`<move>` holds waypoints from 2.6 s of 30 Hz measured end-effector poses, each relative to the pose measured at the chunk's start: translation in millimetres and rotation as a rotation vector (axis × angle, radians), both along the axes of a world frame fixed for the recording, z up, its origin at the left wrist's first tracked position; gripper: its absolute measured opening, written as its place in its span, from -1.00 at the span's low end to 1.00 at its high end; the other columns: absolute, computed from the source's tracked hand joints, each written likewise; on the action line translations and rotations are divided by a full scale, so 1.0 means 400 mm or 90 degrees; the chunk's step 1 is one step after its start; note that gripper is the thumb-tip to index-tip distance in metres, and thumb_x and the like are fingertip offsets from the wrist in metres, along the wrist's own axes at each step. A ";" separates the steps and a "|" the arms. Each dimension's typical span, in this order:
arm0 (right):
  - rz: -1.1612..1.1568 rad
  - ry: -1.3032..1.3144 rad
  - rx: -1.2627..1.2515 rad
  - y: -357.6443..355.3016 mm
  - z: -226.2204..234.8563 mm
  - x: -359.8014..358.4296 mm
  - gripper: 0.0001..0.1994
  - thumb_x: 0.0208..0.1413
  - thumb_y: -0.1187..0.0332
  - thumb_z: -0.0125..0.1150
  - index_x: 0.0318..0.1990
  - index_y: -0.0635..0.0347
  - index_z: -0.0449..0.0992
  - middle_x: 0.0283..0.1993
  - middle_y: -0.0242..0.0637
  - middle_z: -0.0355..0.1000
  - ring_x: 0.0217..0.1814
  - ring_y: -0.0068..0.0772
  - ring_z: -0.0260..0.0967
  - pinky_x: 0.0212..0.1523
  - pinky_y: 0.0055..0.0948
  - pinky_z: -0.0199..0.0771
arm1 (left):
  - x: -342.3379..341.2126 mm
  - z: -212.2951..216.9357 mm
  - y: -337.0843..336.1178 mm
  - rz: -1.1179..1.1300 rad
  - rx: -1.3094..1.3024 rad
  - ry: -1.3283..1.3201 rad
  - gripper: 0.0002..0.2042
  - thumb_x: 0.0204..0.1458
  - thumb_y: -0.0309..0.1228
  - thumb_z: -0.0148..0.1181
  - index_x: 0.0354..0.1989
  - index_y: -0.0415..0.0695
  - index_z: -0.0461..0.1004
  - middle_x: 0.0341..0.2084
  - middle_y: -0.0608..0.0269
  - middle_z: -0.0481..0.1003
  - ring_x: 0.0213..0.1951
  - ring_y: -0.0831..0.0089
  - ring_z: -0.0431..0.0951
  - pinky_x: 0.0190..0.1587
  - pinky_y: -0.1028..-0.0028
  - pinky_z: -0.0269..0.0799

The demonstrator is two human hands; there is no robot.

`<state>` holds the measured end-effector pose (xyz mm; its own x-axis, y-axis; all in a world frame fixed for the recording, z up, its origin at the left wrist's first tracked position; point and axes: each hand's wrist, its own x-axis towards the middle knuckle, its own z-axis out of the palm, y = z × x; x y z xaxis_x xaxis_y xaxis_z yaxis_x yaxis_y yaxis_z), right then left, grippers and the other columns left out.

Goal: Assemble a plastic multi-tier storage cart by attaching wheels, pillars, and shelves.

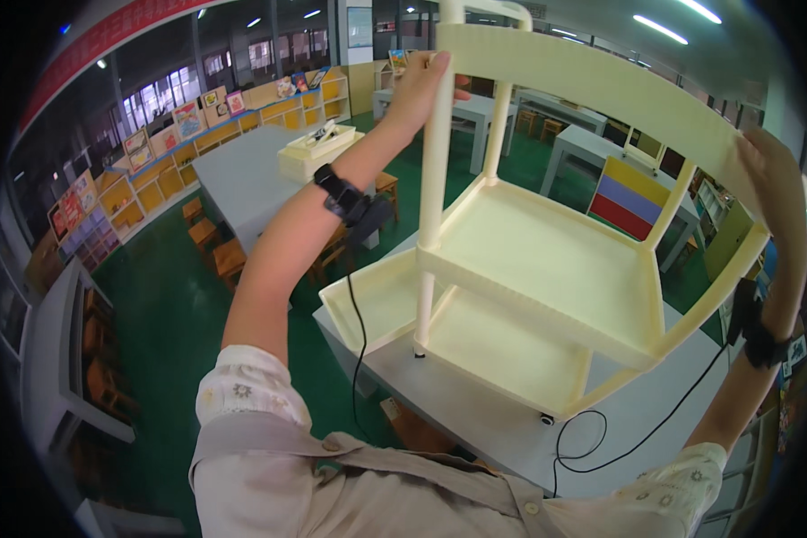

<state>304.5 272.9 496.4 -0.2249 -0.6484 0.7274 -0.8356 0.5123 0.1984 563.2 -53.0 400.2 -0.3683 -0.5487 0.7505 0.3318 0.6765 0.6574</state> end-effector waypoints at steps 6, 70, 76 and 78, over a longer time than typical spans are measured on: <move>0.110 0.281 -0.140 -0.294 -0.055 0.151 -0.44 -0.06 -0.23 -0.17 -0.41 0.16 0.39 -0.56 -0.21 0.39 -0.51 -0.28 0.38 -0.50 -0.36 0.36 | -0.034 -0.024 0.019 -0.024 0.038 0.145 -0.65 0.07 -0.12 -0.17 -0.24 -0.20 0.15 -0.65 0.17 0.38 -0.66 0.51 0.39 -0.60 0.58 0.30; 0.126 0.204 -0.227 -0.280 -0.047 0.151 -0.35 -0.24 -0.40 -0.15 -0.59 0.08 0.46 -0.71 -0.30 0.33 -0.67 -0.44 0.32 -0.64 -0.53 0.29 | -0.010 -0.041 0.079 0.185 -0.186 0.038 -0.61 0.10 -0.34 -0.20 0.07 -0.23 0.02 -0.57 0.19 0.42 -0.66 0.48 0.47 -0.59 0.57 0.36; 0.121 0.198 -0.212 -0.284 -0.046 0.159 -0.34 -0.24 -0.39 -0.15 -0.55 0.09 0.48 -0.69 -0.30 0.35 -0.67 -0.41 0.34 -0.65 -0.51 0.31 | -0.012 -0.041 0.052 0.121 -0.162 0.073 -0.62 0.10 -0.36 -0.22 0.09 -0.18 0.03 -0.57 0.24 0.42 -0.66 0.55 0.45 -0.60 0.60 0.38; 0.113 0.191 -0.210 -0.280 -0.044 0.159 -0.34 -0.25 -0.39 -0.15 -0.54 0.08 0.48 -0.69 -0.30 0.36 -0.66 -0.41 0.34 -0.66 -0.52 0.31 | -0.017 -0.043 0.053 0.128 -0.177 0.071 -0.63 0.10 -0.36 -0.22 0.08 -0.18 0.05 -0.56 0.24 0.42 -0.66 0.56 0.45 -0.60 0.60 0.39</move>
